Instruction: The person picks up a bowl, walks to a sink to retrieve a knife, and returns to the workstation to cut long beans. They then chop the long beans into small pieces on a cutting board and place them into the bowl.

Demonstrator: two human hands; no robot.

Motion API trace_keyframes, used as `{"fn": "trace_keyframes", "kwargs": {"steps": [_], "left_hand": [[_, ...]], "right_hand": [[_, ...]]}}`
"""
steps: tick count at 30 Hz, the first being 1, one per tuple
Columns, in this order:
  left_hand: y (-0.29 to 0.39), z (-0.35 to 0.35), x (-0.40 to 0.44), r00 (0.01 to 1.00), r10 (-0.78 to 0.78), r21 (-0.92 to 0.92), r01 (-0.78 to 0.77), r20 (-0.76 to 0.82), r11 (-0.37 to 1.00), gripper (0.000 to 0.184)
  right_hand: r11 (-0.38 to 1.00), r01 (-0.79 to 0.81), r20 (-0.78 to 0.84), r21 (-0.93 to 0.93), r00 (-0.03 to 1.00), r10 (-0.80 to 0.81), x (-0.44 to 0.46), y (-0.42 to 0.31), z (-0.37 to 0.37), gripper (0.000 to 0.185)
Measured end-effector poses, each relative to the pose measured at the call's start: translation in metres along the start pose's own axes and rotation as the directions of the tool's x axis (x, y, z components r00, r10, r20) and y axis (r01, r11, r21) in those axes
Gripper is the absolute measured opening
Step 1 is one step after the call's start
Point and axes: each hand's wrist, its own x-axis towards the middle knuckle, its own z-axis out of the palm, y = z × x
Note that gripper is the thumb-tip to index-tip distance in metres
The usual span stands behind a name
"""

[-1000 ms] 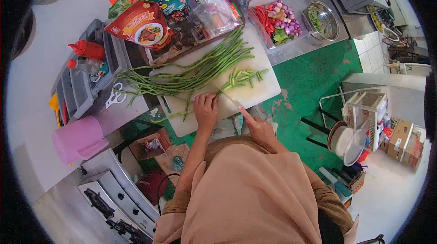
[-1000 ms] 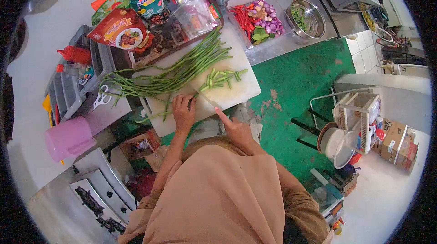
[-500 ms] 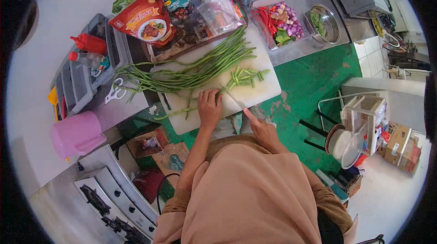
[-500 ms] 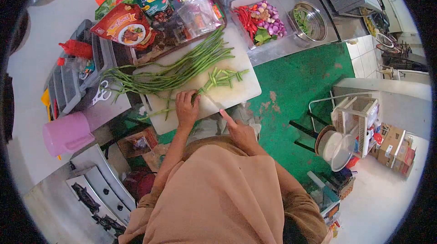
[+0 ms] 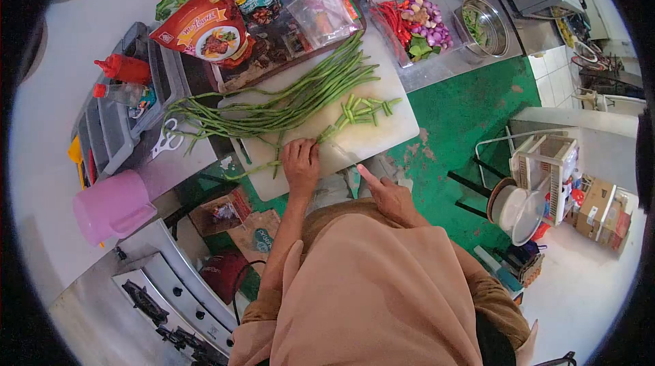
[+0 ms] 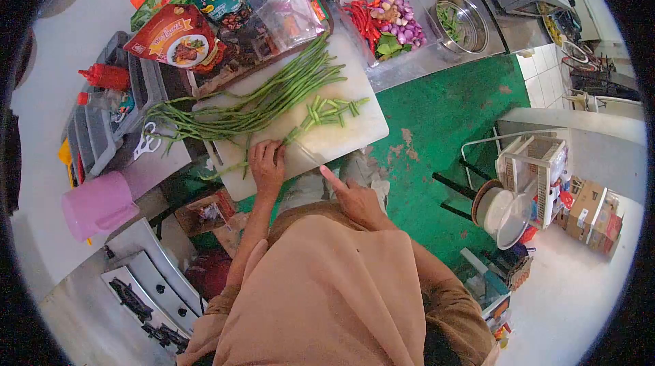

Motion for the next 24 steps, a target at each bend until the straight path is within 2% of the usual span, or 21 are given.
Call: {"fn": "trace_keyframes", "kwargs": {"steps": [5,8,14,17,19,22,24], "left_hand": [[-0.001,0.001,-0.001,1.000,-0.001,0.008,0.001,-0.008,1.000,0.016],[0.003,-0.003,0.004,1.000,-0.015,-0.004,0.015,-0.001,1.000,0.016],[-0.001,0.001,0.004,0.999,0.027,-0.007,-0.027,-0.026,1.000,0.014],[0.002,0.000,0.003,0.999,0.021,0.003,-0.021,-0.031,1.000,0.014],[0.004,0.000,0.005,0.999,0.019,0.009,-0.018,-0.037,1.000,0.014],[0.012,0.004,0.006,1.000,0.005,0.006,-0.005,-0.019,1.000,0.013],[0.019,0.011,0.009,1.000,0.004,-0.033,-0.004,-0.005,0.999,0.015]], "right_hand": [[1.000,0.025,-0.032,0.004,0.999,-0.024,0.002,-0.002,0.000,0.074],[0.995,-0.016,0.022,-0.098,1.000,0.019,0.005,-0.011,-0.005,0.078],[0.981,0.011,-0.029,-0.192,0.999,-0.017,0.017,-0.008,0.004,0.078],[0.987,0.038,-0.074,-0.158,0.996,-0.050,0.018,-0.004,0.007,0.078],[1.000,0.030,-0.093,-0.002,0.995,-0.030,0.016,0.001,0.007,0.073],[0.996,0.014,-0.145,0.091,0.989,-0.001,0.010,0.007,0.004,0.068],[0.996,0.008,-0.139,0.094,0.990,0.005,0.006,0.010,0.001,0.067]]}}
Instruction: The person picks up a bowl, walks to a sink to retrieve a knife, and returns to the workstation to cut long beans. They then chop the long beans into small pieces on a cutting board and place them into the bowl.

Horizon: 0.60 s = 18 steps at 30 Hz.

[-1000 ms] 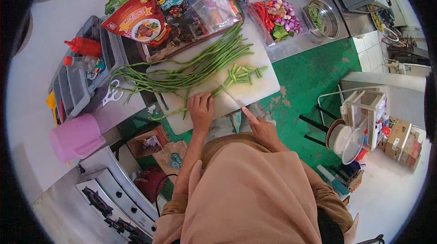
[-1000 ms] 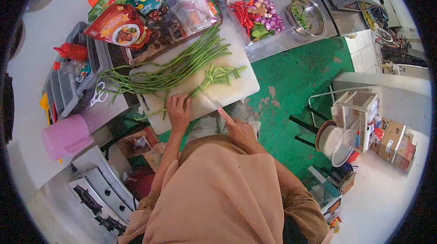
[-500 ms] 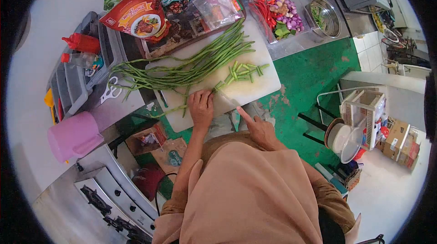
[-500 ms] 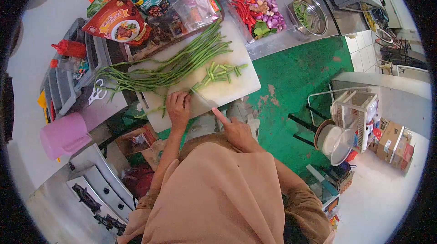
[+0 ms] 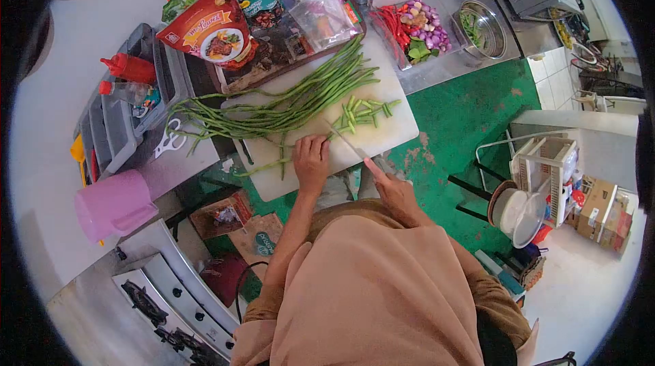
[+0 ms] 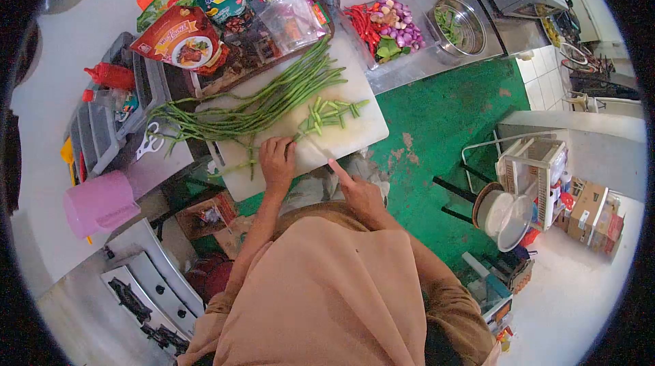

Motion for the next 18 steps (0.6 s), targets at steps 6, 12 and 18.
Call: {"fn": "trace_keyframes", "kwargs": {"steps": [6,12,18], "left_hand": [[0.004,0.001,0.003,0.999,-0.021,-0.021,0.022,0.036,1.000,0.019],[-0.004,-0.020,-0.003,1.000,-0.026,0.066,0.025,0.015,0.997,0.022],[-0.015,-0.017,-0.010,1.000,0.004,0.084,-0.006,0.018,0.996,0.020]], "right_hand": [[0.999,-0.007,0.054,-0.053,0.999,0.010,-0.004,-0.002,-0.003,0.066],[0.995,-0.036,0.090,-0.093,0.995,0.044,-0.003,-0.009,-0.010,0.061],[0.997,-0.048,0.138,-0.062,0.989,0.056,-0.004,-0.007,-0.003,0.068]]}}
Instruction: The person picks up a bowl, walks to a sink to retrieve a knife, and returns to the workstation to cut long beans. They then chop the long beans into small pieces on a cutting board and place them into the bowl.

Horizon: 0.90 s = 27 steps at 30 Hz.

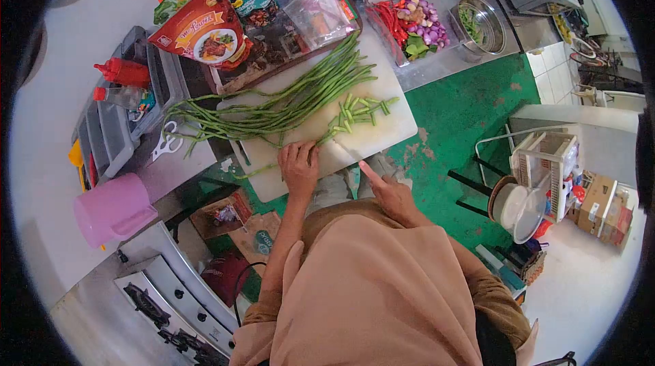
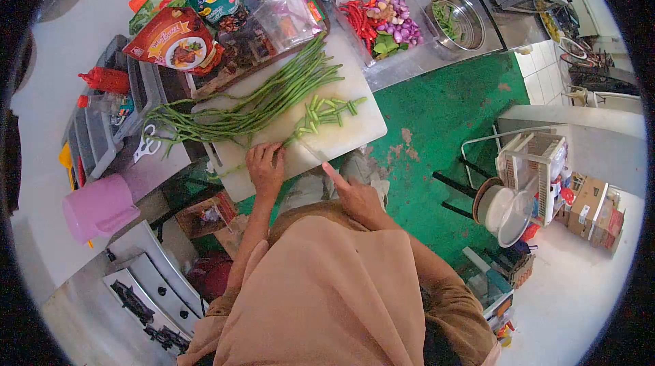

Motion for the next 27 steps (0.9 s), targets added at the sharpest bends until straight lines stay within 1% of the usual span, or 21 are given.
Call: {"fn": "trace_keyframes", "kwargs": {"steps": [3,5,7,8,10,12,14,16,17,19,20,22,24,25,27], "left_hand": [[0.000,0.002,0.000,0.999,-0.034,-0.007,0.034,0.013,0.999,0.019],[0.000,0.003,0.000,1.000,-0.019,0.005,0.019,-0.007,1.000,0.018],[-0.001,0.003,0.000,1.000,-0.004,0.018,0.005,-0.025,1.000,0.018],[-0.001,0.004,0.000,1.000,-0.007,0.016,0.007,-0.023,1.000,0.017],[-0.003,0.005,-0.001,1.000,-0.014,0.013,0.014,-0.018,1.000,0.016],[-0.003,0.006,0.000,0.999,0.006,-0.010,-0.007,-0.040,1.000,0.016],[0.000,0.004,0.002,1.000,0.005,-0.013,-0.005,-0.027,1.000,0.016],[0.000,0.001,0.002,1.000,0.005,-0.007,-0.005,-0.017,1.000,0.017],[0.000,0.002,0.002,1.000,-0.002,-0.017,0.002,-0.020,1.000,0.016],[0.003,0.004,0.004,1.000,-0.004,-0.030,0.003,-0.025,1.000,0.015],[0.003,0.005,0.005,1.000,-0.008,-0.045,0.007,-0.026,0.999,0.015],[0.006,0.007,0.006,1.000,-0.013,-0.057,0.011,-0.025,0.998,0.015],[0.010,0.015,0.011,0.999,0.038,-0.008,-0.038,-0.018,0.999,0.014],[0.012,0.019,0.014,0.999,0.038,-0.012,-0.038,-0.018,0.999,0.014],[0.015,0.024,0.019,1.000,0.028,-0.028,-0.028,-0.003,0.999,0.017]], "right_hand": [[1.000,0.014,0.029,-0.007,0.999,-0.014,0.000,-0.004,0.002,0.070],[1.000,0.013,0.052,-0.017,0.999,-0.012,0.001,-0.004,0.004,0.070],[0.999,0.049,-0.001,-0.009,0.999,-0.049,0.001,-0.003,0.006,0.073],[0.999,0.049,0.003,-0.009,0.999,-0.049,0.002,-0.004,0.007,0.073],[0.997,0.039,0.006,-0.068,0.999,-0.038,0.004,-0.006,0.005,0.075],[0.996,0.028,0.009,-0.080,1.000,-0.027,0.010,-0.008,0.008,0.075],[0.995,0.016,0.001,-0.094,1.000,-0.016,0.014,-0.007,0.009,0.076],[0.986,0.074,-0.028,-0.147,0.996,-0.079,0.017,-0.008,0.011,0.076],[0.986,0.076,-0.033,-0.146,0.996,-0.082,0.018,-0.008,0.011,0.076],[0.996,0.022,0.019,-0.088,1.000,-0.021,0.019,-0.006,0.010,0.078],[0.996,0.022,0.015,-0.089,1.000,-0.021,0.018,-0.004,0.009,0.078],[1.000,0.002,-0.001,-0.013,1.000,-0.002,0.015,-0.001,0.005,0.074],[1.000,-0.014,-0.030,-0.009,0.999,0.014,0.013,0.000,-0.001,0.071],[0.999,-0.031,-0.059,-0.006,0.998,0.031,0.012,0.001,-0.004,0.068],[0.999,-0.031,-0.055,-0.011,0.998,0.030,0.009,0.002,-0.007,0.066]]}}
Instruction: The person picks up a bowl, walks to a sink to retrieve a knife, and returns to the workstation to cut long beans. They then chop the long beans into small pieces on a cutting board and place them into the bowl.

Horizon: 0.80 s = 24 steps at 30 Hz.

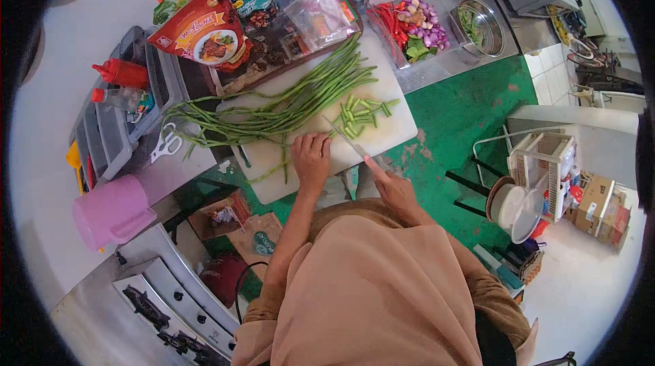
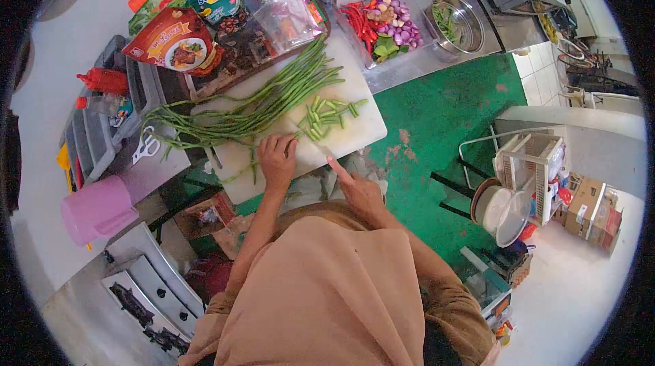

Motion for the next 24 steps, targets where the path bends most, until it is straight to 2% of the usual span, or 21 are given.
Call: {"fn": "trace_keyframes", "kwargs": {"steps": [4,7,9,17,19,20,22,23,24], "left_hand": [[0.001,-0.002,0.001,0.997,-0.056,-0.026,0.057,0.048,0.998,0.024],[0.000,-0.012,0.002,0.997,-0.064,-0.051,0.067,0.051,0.996,0.032],[-0.001,-0.023,-0.001,0.999,-0.022,0.020,0.021,0.037,1.000,0.037],[-0.022,-0.027,-0.016,0.999,-0.034,0.014,0.034,0.023,0.999,0.023],[-0.022,-0.024,-0.016,0.998,-0.049,0.007,0.049,0.029,0.999,0.021],[-0.022,-0.023,-0.017,0.998,-0.059,0.003,0.059,0.023,0.998,0.021],[-0.021,-0.023,-0.015,0.998,-0.062,-0.006,0.063,0.029,0.998,0.020],[-0.021,-0.022,-0.016,0.999,-0.048,0.009,0.048,0.006,0.999,0.021],[-0.021,-0.022,-0.017,0.999,-0.034,0.025,0.034,-0.015,0.999,0.021]], "right_hand": [[0.998,0.056,-0.019,0.028,0.998,-0.056,-0.003,0.000,0.001,0.063],[1.000,0.013,0.010,-0.025,1.000,-0.013,0.000,-0.005,0.002,0.063],[1.000,0.019,0.014,0.011,1.000,-0.019,0.001,-0.002,0.004,0.063],[0.998,0.016,0.021,0.063,1.000,-0.017,0.001,0.006,0.011,0.062],[0.957,0.180,-0.305,0.228,0.946,-0.106,-0.002,0.010,0.015,0.063],[0.959,0.171,-0.305,0.226,0.947,-0.097,-0.004,0.014,0.014,0.063],[0.927,-0.202,-0.139,0.315,0.957,0.255,-0.007,0.027,0.013,0.057],[0.922,-0.215,-0.138,0.321,0.953,0.271,-0.008,0.034,0.014,0.057],[0.915,-0.212,-0.207,0.343,0.933,0.294,-0.009,0.041,0.015,0.051]]}}
